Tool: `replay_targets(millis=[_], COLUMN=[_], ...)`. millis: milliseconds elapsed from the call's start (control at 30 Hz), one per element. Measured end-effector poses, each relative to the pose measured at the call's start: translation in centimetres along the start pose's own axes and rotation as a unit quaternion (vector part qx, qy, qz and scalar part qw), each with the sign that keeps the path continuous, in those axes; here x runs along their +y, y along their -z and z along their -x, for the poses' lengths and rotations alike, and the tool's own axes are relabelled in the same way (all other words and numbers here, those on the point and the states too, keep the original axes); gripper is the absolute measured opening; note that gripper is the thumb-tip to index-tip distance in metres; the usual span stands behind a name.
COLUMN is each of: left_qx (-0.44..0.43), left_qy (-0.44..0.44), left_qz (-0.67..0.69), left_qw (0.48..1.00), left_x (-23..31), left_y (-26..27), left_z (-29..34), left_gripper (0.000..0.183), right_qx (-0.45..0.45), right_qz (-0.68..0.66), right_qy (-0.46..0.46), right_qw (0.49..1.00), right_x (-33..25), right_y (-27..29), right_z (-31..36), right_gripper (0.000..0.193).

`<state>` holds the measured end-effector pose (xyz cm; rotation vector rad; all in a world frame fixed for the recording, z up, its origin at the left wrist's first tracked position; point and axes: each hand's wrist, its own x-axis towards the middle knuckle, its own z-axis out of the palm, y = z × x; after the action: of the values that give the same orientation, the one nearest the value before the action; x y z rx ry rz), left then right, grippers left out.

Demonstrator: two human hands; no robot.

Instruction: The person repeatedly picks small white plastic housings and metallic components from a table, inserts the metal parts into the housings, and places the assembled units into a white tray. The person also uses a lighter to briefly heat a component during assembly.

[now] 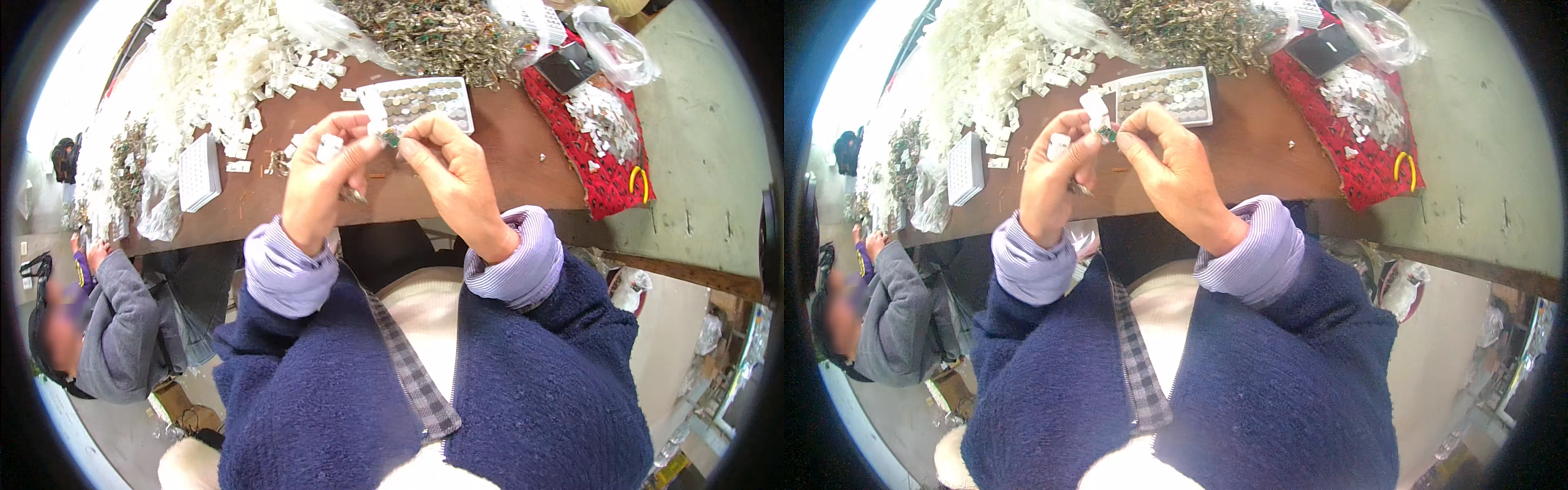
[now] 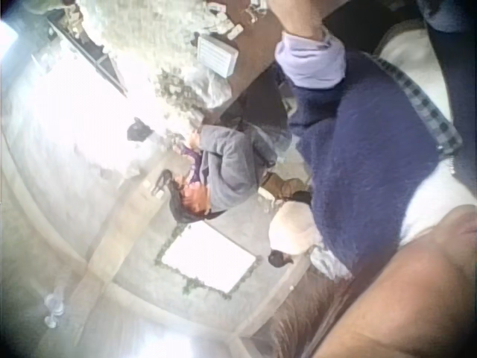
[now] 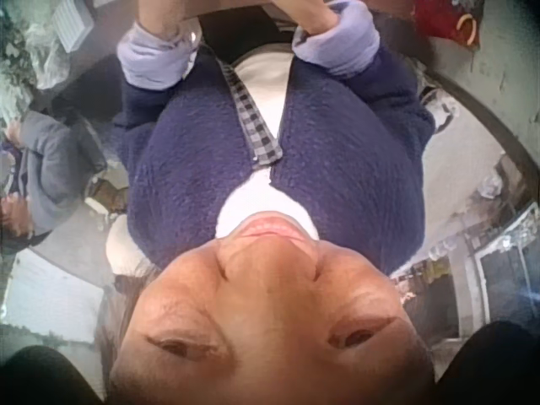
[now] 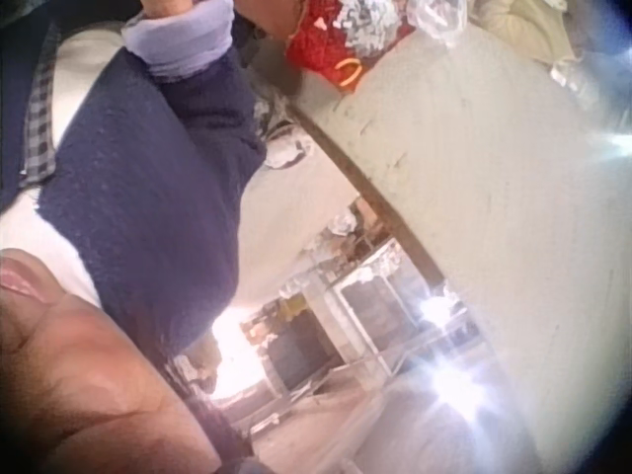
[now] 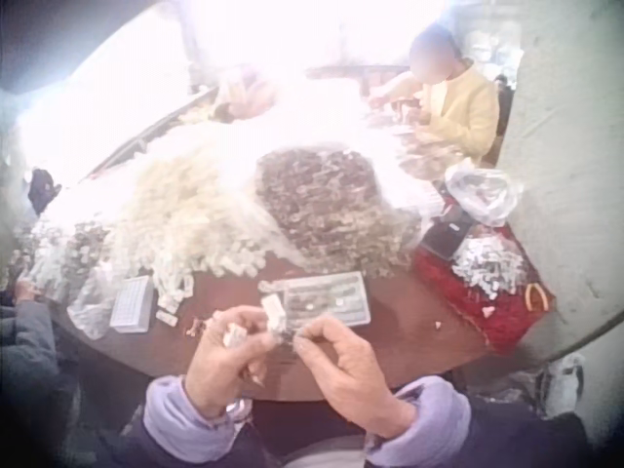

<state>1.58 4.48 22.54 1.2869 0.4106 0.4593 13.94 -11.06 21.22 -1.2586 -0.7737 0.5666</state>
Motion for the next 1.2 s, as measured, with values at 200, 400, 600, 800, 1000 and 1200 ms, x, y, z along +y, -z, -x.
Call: replay_targets(millis=[200,400,600,800,1000,1200], left_qx=[0.105,0.044,-0.002,-0.025,-0.109,-0.152], left_qy=[-0.054,-0.087,-0.043,-0.045,-0.014,0.009], left_qz=[0.027,-0.179,-0.084,-0.124,-0.085,-0.089], left_qw=[0.993,0.979,0.996,0.991,0.99,0.984], left_x=[-1.8,-1.2,-1.6,-2.6,-2.5,-2.8], left_y=[-2.0,-1.6,-0.4,-2.2,-3.2,-5.5], left_z=[2.7,3.5,2.7,2.9,1.8,1.0], left_gripper=[0.02,0.016,0.017,0.021,0.023,0.023], right_qx=[-0.028,-0.049,-0.087,-0.085,-0.146,-0.16], right_qz=[0.015,0.285,0.26,0.247,0.162,0.171], right_qy=[-0.056,0.148,0.116,0.098,0.083,0.041], right_qw=[0.998,0.946,0.955,0.96,0.972,0.971], right_x=[-0.8,-1.3,-2.3,-2.5,-2.5,-3.3], right_y=[0.0,0.6,1.6,3.1,5.8,8.4], right_z=[1.9,1.5,1.8,2.7,3.1,4.1], right_gripper=[0.006,0.006,0.008,0.008,0.008,0.005])
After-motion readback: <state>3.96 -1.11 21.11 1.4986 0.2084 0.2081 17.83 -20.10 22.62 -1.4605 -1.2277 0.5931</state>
